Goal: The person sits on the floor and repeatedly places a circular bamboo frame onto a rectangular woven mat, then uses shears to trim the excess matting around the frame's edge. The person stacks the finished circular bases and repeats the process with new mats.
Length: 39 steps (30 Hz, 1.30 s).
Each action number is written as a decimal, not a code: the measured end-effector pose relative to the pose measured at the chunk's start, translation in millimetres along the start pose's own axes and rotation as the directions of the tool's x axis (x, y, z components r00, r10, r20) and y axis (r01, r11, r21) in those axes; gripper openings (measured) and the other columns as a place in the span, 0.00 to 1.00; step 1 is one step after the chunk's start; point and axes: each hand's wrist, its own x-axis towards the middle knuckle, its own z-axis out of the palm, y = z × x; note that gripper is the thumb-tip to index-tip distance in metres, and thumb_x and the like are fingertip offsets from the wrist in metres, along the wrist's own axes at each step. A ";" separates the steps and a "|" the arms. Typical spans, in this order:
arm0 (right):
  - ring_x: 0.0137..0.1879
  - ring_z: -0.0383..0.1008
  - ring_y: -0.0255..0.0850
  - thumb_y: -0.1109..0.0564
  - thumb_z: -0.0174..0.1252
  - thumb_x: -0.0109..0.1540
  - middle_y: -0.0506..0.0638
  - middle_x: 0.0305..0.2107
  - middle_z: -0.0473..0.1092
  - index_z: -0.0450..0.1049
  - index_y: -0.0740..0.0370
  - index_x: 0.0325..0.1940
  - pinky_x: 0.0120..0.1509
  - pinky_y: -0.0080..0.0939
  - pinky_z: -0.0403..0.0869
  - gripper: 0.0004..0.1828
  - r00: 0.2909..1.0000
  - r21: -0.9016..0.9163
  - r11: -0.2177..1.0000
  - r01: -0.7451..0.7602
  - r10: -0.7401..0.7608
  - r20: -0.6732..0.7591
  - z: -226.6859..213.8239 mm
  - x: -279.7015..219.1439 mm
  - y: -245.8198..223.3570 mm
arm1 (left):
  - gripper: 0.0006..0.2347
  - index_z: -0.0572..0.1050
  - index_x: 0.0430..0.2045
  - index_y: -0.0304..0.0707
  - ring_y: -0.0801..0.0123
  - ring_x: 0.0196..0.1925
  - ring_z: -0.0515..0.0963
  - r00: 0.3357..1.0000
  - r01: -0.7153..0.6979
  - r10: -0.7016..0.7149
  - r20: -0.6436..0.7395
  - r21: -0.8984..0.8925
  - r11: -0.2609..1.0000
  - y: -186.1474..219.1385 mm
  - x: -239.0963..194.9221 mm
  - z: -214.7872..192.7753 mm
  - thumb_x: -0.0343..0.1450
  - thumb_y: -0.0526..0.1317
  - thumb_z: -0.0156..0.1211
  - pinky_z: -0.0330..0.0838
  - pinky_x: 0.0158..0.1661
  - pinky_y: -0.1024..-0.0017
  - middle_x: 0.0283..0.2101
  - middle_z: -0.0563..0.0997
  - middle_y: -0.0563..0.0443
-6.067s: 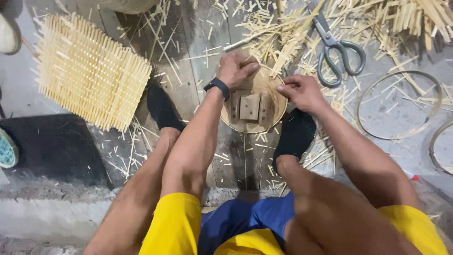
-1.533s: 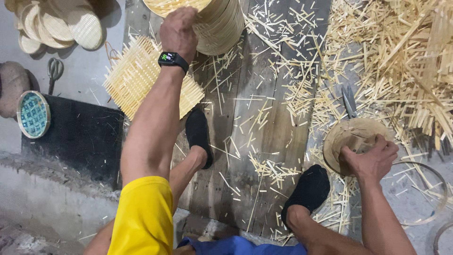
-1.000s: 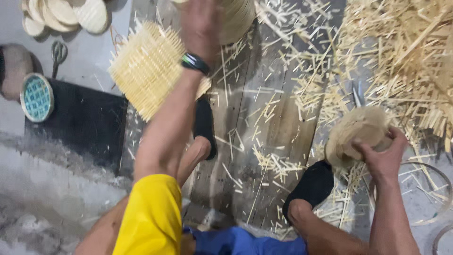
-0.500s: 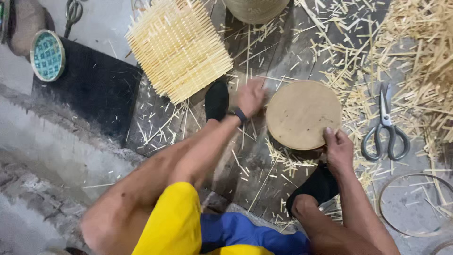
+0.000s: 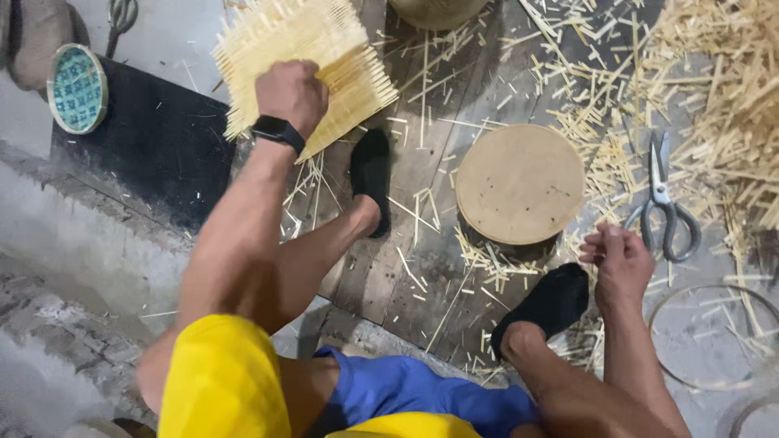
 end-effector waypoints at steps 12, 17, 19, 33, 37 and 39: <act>0.41 0.76 0.33 0.58 0.59 0.68 0.48 0.40 0.76 0.74 0.68 0.53 0.45 0.36 0.77 0.13 0.962 0.177 0.969 -0.175 0.130 0.239 32.2 8.1 -56.2 | 0.19 0.72 0.50 0.30 0.53 0.48 0.80 0.747 -0.530 0.665 0.023 -0.584 0.615 286.7 -112.4 6.7 0.64 0.33 0.60 0.76 0.46 0.58 0.48 0.80 0.37; 0.42 0.76 0.30 0.65 0.65 0.61 0.46 0.40 0.78 0.75 0.66 0.52 0.48 0.31 0.76 0.15 0.989 0.058 0.998 -0.026 0.017 0.147 37.5 14.2 -30.4 | 0.19 0.71 0.51 0.40 0.53 0.52 0.80 0.943 -0.103 0.301 0.142 -0.735 0.670 270.0 -126.3 69.0 0.66 0.37 0.69 0.75 0.54 0.55 0.49 0.79 0.43; 0.42 0.76 0.29 0.66 0.67 0.61 0.47 0.39 0.77 0.75 0.67 0.50 0.47 0.30 0.75 0.14 0.993 0.054 0.998 0.013 -0.019 0.119 37.7 18.2 -20.7 | 0.30 0.69 0.53 0.26 0.48 0.49 0.78 0.986 0.156 -0.094 0.137 -0.568 0.808 232.2 -112.4 99.8 0.60 0.41 0.78 0.75 0.49 0.54 0.47 0.78 0.34; 0.39 0.75 0.31 0.65 0.71 0.60 0.47 0.34 0.74 0.72 0.67 0.53 0.42 0.33 0.76 0.20 0.983 0.071 0.984 0.165 -0.158 -0.095 24.8 28.4 25.7 | 0.18 0.79 0.47 0.30 0.74 0.38 0.83 0.528 0.849 -0.093 0.844 -0.526 0.055 166.1 -83.6 145.4 0.63 0.35 0.72 0.75 0.39 0.75 0.41 0.85 0.51; 0.40 0.75 0.37 0.63 0.67 0.63 0.49 0.38 0.71 0.72 0.63 0.57 0.46 0.37 0.78 0.19 0.855 -0.323 0.928 0.187 -0.316 -0.412 -67.6 17.5 38.8 | 0.25 0.71 0.55 0.31 0.71 0.40 0.82 0.618 0.781 -0.344 0.707 -0.603 0.164 160.3 -83.4 134.7 0.64 0.35 0.74 0.74 0.39 0.73 0.42 0.82 0.48; 0.41 0.74 0.52 0.56 0.76 0.55 0.59 0.39 0.71 0.75 0.64 0.47 0.45 0.48 0.74 0.22 0.814 -0.762 0.646 -0.044 -0.420 -0.402 -127.9 -7.4 51.1 | 0.23 0.70 0.56 0.29 0.69 0.42 0.80 0.732 0.648 -0.448 0.514 -0.728 0.224 156.7 -81.5 130.3 0.68 0.35 0.73 0.75 0.42 0.74 0.43 0.80 0.47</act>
